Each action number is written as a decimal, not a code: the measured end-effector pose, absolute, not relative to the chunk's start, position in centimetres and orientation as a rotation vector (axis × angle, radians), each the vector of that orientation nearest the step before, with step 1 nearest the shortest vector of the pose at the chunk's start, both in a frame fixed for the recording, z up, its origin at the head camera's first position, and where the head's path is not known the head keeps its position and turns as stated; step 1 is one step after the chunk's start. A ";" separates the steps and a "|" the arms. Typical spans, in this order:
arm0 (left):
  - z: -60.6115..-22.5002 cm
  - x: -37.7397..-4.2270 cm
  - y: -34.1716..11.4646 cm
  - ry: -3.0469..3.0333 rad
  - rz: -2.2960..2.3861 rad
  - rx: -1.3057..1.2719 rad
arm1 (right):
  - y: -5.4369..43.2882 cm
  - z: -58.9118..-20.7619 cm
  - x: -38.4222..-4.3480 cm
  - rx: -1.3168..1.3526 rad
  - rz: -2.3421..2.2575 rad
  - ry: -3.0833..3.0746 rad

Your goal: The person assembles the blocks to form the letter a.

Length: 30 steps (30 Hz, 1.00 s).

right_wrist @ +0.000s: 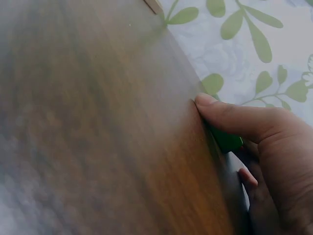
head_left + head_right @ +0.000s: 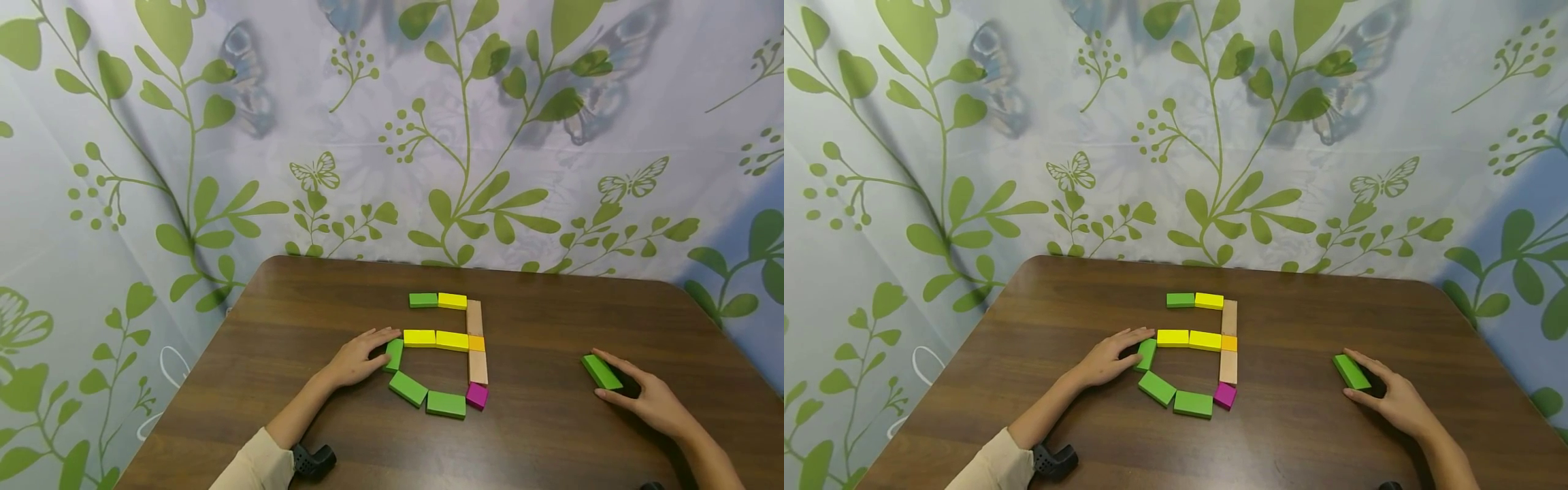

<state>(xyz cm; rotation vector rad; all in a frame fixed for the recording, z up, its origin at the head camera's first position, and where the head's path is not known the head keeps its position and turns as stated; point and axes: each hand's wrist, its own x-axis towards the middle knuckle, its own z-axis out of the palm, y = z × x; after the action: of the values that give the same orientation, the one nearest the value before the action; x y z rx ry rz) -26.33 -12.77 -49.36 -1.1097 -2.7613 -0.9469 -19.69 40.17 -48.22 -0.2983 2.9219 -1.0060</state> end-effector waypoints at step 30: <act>-49.2 -26.4 -12.8 -2.778 -0.937 -1.097 | 28.4 -49.2 -18.6 -0.940 -1.109 2.831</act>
<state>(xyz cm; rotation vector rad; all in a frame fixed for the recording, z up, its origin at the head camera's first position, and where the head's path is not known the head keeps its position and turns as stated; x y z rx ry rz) -26.44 -12.75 -49.19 -1.0973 -2.7777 -0.9374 -18.63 28.43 -49.17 -0.9398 2.8313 -1.1088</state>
